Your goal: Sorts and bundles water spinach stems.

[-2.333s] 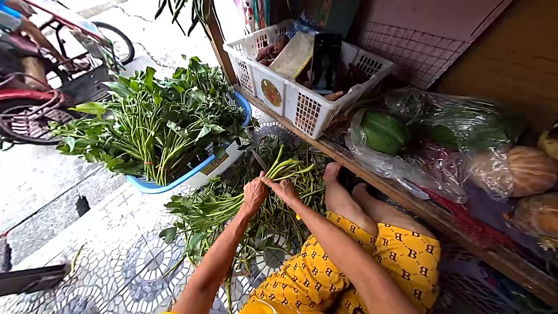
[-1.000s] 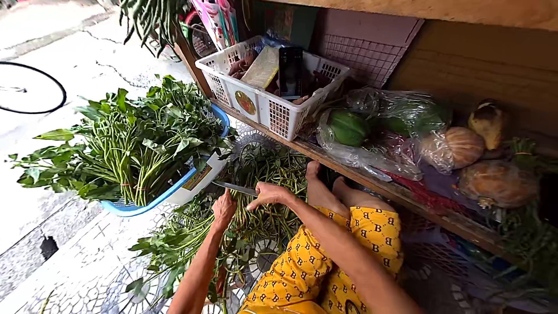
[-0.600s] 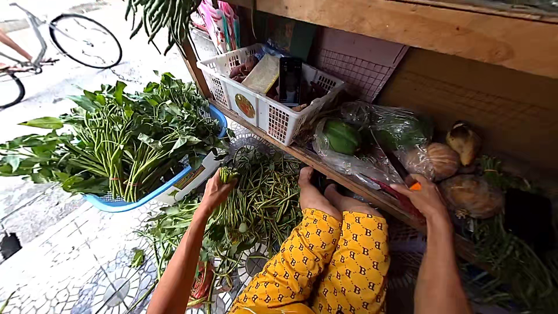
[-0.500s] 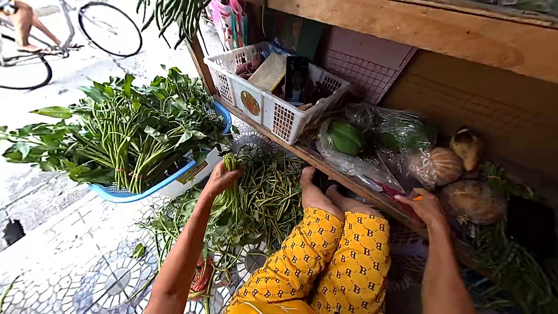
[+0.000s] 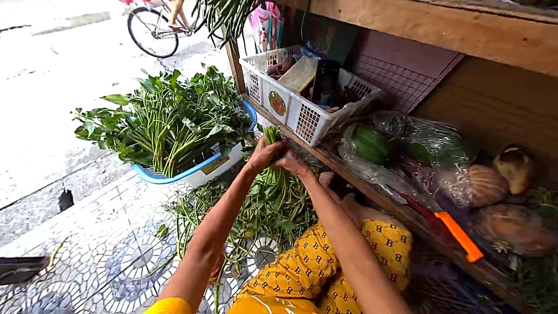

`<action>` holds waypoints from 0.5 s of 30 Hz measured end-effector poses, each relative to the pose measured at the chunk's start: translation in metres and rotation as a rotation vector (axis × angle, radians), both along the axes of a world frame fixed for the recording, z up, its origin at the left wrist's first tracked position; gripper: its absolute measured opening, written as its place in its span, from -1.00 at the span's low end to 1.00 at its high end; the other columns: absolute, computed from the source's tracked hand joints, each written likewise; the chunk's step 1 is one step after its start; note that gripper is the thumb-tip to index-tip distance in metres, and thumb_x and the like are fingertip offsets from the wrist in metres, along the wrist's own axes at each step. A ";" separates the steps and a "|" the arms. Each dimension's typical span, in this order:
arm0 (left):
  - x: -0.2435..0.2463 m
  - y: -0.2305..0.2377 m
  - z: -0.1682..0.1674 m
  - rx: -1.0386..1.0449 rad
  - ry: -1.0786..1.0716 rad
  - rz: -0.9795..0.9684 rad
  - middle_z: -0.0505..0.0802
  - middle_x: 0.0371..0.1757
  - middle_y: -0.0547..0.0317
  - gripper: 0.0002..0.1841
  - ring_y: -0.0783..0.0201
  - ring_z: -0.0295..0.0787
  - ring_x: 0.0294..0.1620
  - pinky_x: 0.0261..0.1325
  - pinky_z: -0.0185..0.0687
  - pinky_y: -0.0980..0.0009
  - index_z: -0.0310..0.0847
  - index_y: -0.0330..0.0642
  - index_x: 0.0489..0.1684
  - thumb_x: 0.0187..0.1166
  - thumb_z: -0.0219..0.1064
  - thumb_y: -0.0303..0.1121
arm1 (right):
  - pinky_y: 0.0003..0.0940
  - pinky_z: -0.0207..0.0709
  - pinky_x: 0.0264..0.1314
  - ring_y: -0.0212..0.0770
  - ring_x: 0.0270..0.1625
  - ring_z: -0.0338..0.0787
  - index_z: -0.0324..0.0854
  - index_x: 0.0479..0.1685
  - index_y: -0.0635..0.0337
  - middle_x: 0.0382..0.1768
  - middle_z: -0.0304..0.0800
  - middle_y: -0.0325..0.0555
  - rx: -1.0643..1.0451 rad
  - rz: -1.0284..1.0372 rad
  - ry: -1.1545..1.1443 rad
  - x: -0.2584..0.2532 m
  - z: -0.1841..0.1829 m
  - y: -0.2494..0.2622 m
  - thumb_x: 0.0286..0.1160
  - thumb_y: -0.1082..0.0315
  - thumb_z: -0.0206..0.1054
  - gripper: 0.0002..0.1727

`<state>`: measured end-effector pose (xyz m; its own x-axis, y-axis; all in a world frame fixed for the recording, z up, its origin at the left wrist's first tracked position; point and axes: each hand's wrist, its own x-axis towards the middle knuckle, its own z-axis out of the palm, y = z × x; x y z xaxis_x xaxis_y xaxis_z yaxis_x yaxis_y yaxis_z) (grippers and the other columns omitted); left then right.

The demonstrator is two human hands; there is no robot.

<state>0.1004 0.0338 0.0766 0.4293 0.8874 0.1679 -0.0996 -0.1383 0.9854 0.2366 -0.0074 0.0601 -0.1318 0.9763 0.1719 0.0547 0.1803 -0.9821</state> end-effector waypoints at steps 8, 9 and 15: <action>-0.008 0.007 -0.018 -0.043 0.447 0.070 0.73 0.27 -0.13 -0.52 -0.01 0.69 0.19 0.16 0.62 -0.09 0.64 -0.07 0.35 0.55 0.39 -0.03 | -0.26 0.72 -0.13 -0.20 -0.28 0.75 0.33 0.56 0.33 -0.10 0.73 0.12 -0.198 -0.210 0.093 -0.036 -0.039 0.009 0.32 0.58 0.54 -0.27; -0.007 0.006 -0.020 -0.062 0.416 0.051 0.82 0.04 0.01 -0.60 0.16 0.75 -0.05 0.01 0.67 0.07 0.69 -0.07 0.22 0.57 0.40 -0.03 | -0.24 0.72 -0.13 -0.18 -0.30 0.74 0.38 0.53 0.34 -0.13 0.75 0.13 -0.203 -0.240 0.057 -0.036 -0.042 0.009 0.37 0.53 0.55 -0.32; 0.001 -0.005 -0.028 -0.066 0.173 0.122 0.78 0.25 0.05 -0.24 0.22 0.75 0.07 0.09 0.70 0.18 0.25 0.00 0.63 0.46 0.56 -0.06 | -0.23 0.69 -0.18 -0.19 -0.33 0.70 0.51 0.30 0.43 -0.22 0.71 0.10 -0.155 -0.264 0.020 -0.029 -0.043 0.012 0.35 0.54 0.52 -0.50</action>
<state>0.1017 0.0291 0.0486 0.3351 0.9413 0.0405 0.0852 -0.0731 0.9937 0.2074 0.0042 0.0173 0.1315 0.9912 0.0177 0.0601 0.0099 -0.9981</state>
